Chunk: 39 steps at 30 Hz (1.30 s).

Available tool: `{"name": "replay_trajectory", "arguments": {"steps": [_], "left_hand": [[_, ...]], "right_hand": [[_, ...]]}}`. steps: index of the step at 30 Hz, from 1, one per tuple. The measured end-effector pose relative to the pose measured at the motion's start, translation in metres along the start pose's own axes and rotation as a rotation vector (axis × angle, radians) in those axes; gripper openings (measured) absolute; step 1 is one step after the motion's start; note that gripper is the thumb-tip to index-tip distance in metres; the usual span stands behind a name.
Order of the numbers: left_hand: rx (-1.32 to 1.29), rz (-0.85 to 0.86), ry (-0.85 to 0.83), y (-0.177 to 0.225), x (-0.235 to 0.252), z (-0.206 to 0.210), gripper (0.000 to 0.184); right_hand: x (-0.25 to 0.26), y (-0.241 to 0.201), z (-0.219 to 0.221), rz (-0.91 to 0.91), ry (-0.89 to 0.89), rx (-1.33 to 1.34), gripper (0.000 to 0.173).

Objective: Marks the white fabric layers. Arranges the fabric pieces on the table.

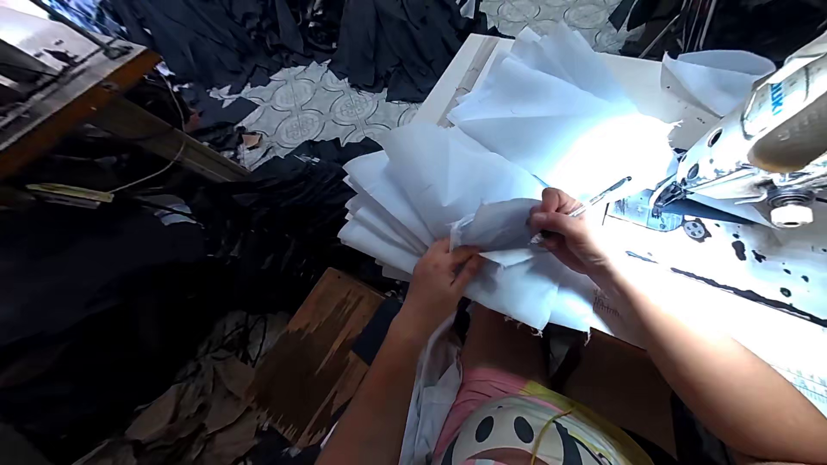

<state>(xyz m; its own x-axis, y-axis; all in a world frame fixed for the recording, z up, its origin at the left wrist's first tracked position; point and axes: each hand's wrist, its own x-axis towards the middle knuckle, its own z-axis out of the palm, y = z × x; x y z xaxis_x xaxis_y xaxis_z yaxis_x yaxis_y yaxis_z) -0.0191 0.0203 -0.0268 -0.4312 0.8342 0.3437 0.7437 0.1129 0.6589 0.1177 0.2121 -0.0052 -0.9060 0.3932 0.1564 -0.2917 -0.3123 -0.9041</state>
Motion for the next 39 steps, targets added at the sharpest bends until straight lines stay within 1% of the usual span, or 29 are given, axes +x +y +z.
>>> {"name": "replay_trajectory", "arguments": {"steps": [2, 3, 4, 6, 8, 10, 12, 14, 15, 17, 20, 25, 26, 28, 29, 31, 32, 33, 34, 36, 37, 38, 39], "left_hand": [[0.029, -0.054, 0.046, 0.003, 0.005, 0.000, 0.038], [0.052, -0.086, 0.063, 0.005, 0.007, 0.001, 0.036], [0.081, -0.108, 0.087, 0.006, 0.010, 0.002, 0.032], [0.128, -0.150, 0.131, 0.008, 0.015, 0.006, 0.024], [0.165, -0.131, 0.137, 0.007, 0.017, 0.011, 0.016], [0.178, -0.088, 0.029, 0.008, 0.016, 0.009, 0.018], [0.169, -0.060, -0.109, 0.010, 0.013, 0.004, 0.024], [0.154, -0.053, -0.168, 0.011, 0.010, 0.001, 0.041], [0.152, -0.052, -0.170, 0.011, 0.009, 0.001, 0.046], [0.158, -0.060, -0.173, 0.010, 0.009, 0.001, 0.048], [0.161, -0.070, -0.165, 0.011, 0.008, 0.002, 0.047], [0.155, -0.051, -0.152, 0.008, 0.008, 0.003, 0.048], [0.147, -0.042, -0.155, 0.007, 0.008, 0.003, 0.046], [0.101, 0.000, -0.175, 0.003, 0.006, 0.002, 0.035], [0.073, 0.038, -0.193, 0.000, 0.005, 0.000, 0.030], [0.040, 0.088, -0.260, -0.004, 0.005, -0.007, 0.030], [0.033, 0.086, -0.278, -0.004, 0.005, -0.009, 0.031], [0.036, 0.079, -0.264, -0.003, 0.004, -0.008, 0.031], [0.045, 0.064, -0.213, -0.002, 0.004, -0.004, 0.028], [0.077, 0.032, -0.011, 0.002, 0.002, 0.009, 0.025], [0.107, 0.020, 0.107, 0.003, 0.002, 0.016, 0.026], [0.127, -0.009, 0.191, 0.005, 0.003, 0.021, 0.024], [0.141, -0.049, 0.234, 0.007, 0.004, 0.024, 0.022]], "right_hand": [[-0.003, -0.009, -0.002, -0.033, -0.189, 0.034, 0.025], [-0.004, -0.011, 0.000, -0.025, -0.248, 0.000, 0.024], [-0.006, -0.012, 0.003, -0.006, -0.261, -0.078, 0.026], [-0.007, -0.008, 0.014, 0.006, -0.173, -0.355, 0.030], [-0.005, 0.004, 0.019, -0.035, -0.098, -0.635, 0.025], [-0.004, 0.013, 0.018, -0.060, -0.128, -0.852, 0.020], [-0.004, 0.017, 0.017, -0.076, -0.158, -0.923, 0.020], [-0.004, 0.016, 0.018, -0.054, -0.175, -0.921, 0.020], [-0.004, 0.015, 0.018, -0.042, -0.180, -0.918, 0.020], [-0.004, 0.015, 0.017, -0.049, -0.175, -0.905, 0.020], [-0.003, 0.015, 0.017, -0.079, -0.158, -0.879, 0.021], [-0.004, 0.012, 0.018, -0.096, -0.183, -0.994, 0.020], [-0.003, 0.011, 0.018, -0.085, -0.196, -0.996, 0.021], [-0.003, 0.011, 0.017, -0.084, -0.186, -0.982, 0.021], [-0.003, 0.012, 0.016, -0.096, -0.154, -0.941, 0.019], [-0.002, 0.014, 0.011, -0.106, -0.038, -0.764, 0.020], [-0.002, 0.012, 0.009, -0.089, 0.022, -0.640, 0.023], [-0.001, 0.011, 0.007, -0.078, 0.062, -0.508, 0.028], [0.000, 0.009, 0.006, -0.067, 0.079, -0.384, 0.030], [-0.001, 0.001, 0.005, -0.019, 0.011, -0.214, 0.032], [-0.002, -0.003, 0.005, 0.004, -0.051, -0.195, 0.031], [-0.003, -0.006, 0.006, 0.023, -0.109, -0.235, 0.031], [-0.004, -0.008, 0.009, 0.030, -0.149, -0.328, 0.030]]}}
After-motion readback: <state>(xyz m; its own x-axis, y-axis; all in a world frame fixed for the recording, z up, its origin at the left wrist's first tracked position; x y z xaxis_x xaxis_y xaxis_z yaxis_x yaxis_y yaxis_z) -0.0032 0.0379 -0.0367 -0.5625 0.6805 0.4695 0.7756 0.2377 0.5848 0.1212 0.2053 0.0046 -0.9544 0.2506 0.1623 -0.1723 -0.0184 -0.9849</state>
